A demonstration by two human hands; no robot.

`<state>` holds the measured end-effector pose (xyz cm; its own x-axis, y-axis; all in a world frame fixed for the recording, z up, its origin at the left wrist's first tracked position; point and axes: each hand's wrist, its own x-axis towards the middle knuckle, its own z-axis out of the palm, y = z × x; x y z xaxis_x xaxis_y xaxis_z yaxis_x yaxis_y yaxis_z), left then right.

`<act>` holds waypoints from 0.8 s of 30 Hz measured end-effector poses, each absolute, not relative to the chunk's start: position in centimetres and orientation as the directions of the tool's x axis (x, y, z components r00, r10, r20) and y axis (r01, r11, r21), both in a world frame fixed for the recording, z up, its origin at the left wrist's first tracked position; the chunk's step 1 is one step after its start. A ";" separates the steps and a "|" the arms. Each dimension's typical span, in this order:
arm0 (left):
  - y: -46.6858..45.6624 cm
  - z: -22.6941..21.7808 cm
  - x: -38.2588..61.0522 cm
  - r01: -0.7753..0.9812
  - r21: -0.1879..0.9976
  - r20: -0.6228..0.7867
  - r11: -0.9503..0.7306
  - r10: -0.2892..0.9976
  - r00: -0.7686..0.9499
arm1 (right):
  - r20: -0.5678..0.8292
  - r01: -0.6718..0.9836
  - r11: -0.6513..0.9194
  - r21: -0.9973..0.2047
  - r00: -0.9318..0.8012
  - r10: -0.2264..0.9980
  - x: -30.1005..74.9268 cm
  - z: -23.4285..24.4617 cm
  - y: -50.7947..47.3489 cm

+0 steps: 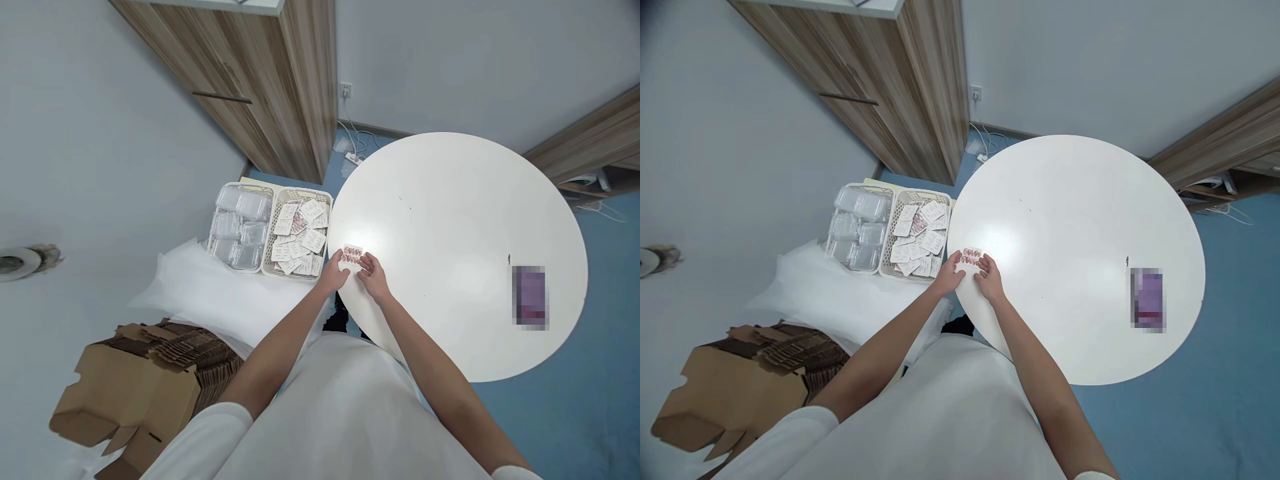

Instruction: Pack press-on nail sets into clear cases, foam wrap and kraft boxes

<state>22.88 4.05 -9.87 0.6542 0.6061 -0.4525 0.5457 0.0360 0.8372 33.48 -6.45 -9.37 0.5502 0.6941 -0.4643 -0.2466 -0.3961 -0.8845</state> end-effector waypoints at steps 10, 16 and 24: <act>4.0 -9.9 22.9 0.547 0.836 -0.447 0.036 0.622 0.643 | -0.467 -0.260 -0.389 -0.884 0.552 0.691 33.5 -9.7 -6.4; 3.7 -9.6 22.9 0.525 0.851 -0.419 0.025 0.635 0.649 | -0.453 -0.221 -0.400 -0.889 0.543 0.707 33.8 -9.3 -6.4; 1.8 -5.8 20.5 0.449 0.889 -0.382 0.090 0.686 0.619 | -0.344 -0.083 -0.361 -0.929 0.559 0.755 33.4 -6.3 -9.7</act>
<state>20.53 1.84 -5.81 0.6193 0.6858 -0.3823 0.4486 0.0905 0.8891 33.43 -9.67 -6.32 0.5588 0.7546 -0.3438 -0.0833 -0.3614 -0.9287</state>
